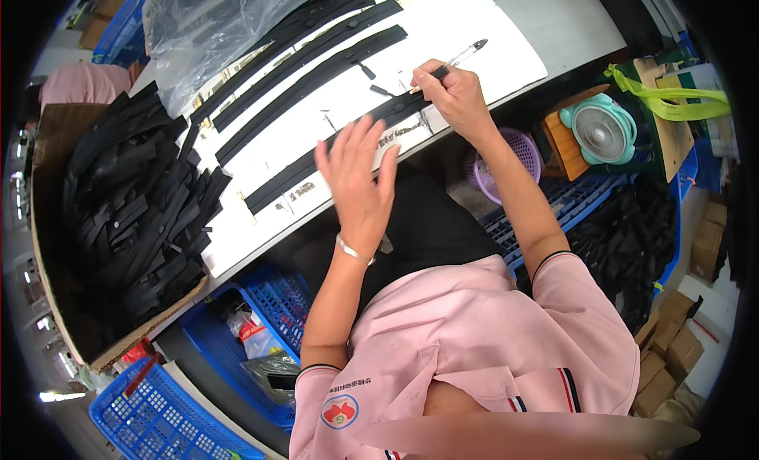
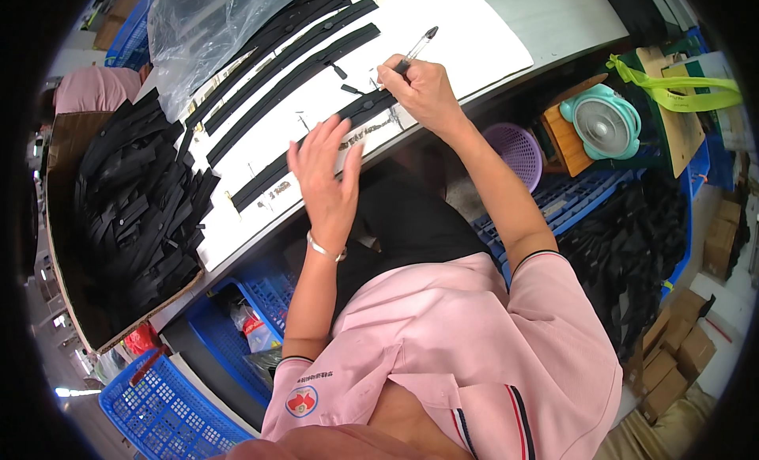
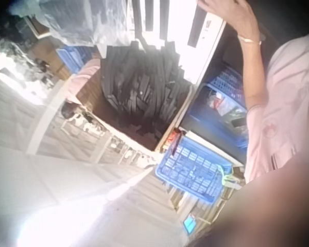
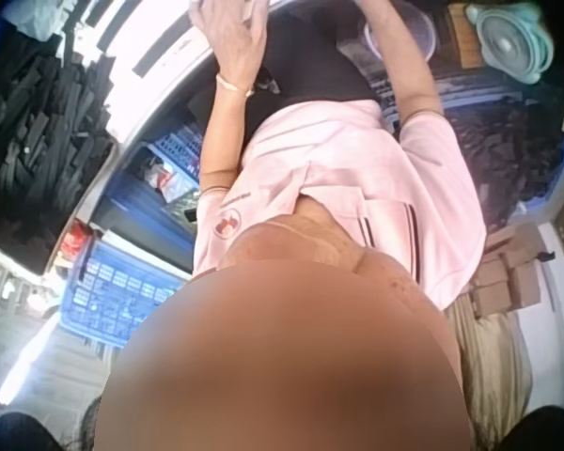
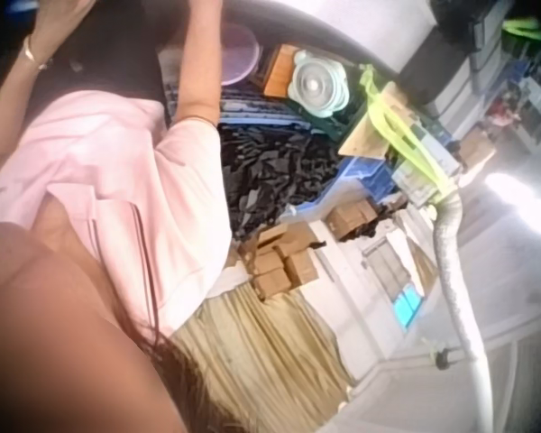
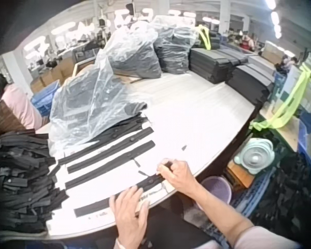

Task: Marking zippers with a pen on a template for manufacturing.

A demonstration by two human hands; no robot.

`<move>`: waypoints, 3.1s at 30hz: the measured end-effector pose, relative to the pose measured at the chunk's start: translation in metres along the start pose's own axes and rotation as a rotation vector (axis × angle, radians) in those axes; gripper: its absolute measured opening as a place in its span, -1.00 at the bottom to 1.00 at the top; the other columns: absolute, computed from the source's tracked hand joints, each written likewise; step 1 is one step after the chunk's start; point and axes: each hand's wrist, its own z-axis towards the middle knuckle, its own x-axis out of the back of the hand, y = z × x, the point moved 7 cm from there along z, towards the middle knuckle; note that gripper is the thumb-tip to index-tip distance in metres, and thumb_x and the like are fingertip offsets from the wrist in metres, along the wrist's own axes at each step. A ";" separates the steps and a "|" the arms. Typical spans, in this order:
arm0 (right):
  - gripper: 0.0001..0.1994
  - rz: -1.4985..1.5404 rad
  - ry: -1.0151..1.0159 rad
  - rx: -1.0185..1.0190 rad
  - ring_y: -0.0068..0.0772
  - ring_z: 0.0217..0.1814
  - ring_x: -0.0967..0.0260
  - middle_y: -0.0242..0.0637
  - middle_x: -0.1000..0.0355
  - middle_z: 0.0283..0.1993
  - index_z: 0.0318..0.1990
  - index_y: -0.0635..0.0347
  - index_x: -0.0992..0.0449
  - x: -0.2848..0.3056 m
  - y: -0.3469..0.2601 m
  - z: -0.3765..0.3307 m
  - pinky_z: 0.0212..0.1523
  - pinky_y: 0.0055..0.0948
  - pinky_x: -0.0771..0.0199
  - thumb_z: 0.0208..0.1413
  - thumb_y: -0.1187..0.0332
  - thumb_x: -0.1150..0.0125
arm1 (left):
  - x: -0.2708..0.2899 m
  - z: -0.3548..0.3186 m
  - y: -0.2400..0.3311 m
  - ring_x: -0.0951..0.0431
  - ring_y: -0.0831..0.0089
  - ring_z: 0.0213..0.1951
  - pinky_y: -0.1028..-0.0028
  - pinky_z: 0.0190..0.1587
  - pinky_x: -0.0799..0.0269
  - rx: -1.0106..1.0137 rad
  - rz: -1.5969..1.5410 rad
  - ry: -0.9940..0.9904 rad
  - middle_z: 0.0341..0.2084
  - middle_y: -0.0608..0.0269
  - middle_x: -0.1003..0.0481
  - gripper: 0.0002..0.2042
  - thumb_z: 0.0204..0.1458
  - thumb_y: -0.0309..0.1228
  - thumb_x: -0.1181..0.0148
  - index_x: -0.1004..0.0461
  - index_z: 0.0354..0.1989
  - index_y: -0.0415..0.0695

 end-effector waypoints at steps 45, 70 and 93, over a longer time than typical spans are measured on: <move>-0.80 -0.213 -0.100 0.042 -0.54 -0.46 -0.34 -0.41 -0.48 -0.38 -0.06 0.07 -0.61 -0.016 -0.001 0.000 -0.36 -0.51 -0.37 0.29 0.21 -0.34 | 0.094 -0.006 -0.100 -0.44 0.11 0.23 0.04 0.44 -0.05 0.090 0.334 0.323 0.03 0.19 -0.56 -0.71 0.07 -0.59 -0.25 -0.65 -0.03 -0.08; -0.66 -0.547 -0.081 0.541 -0.13 0.16 -0.53 -0.20 -0.59 0.02 0.01 0.13 -0.57 -0.068 -0.053 -0.070 0.22 -0.11 -0.40 0.06 0.40 -0.47 | 0.005 0.028 -0.039 -0.54 0.13 0.10 0.27 0.14 -0.47 0.054 -0.138 -0.001 0.01 0.13 -0.56 -0.59 0.07 -0.51 -0.36 -0.55 0.13 -0.10; -0.72 -0.786 0.028 0.467 -0.24 0.33 -0.40 -0.38 -0.58 0.19 0.10 0.13 -0.59 0.031 -0.002 -0.056 0.47 -0.06 -0.20 0.25 0.40 -0.32 | 0.081 -0.082 -0.097 -0.12 0.05 0.51 -0.22 0.49 0.41 0.269 0.416 -0.027 0.42 0.10 -0.31 -0.33 0.19 -0.10 -0.33 -0.33 0.41 -0.14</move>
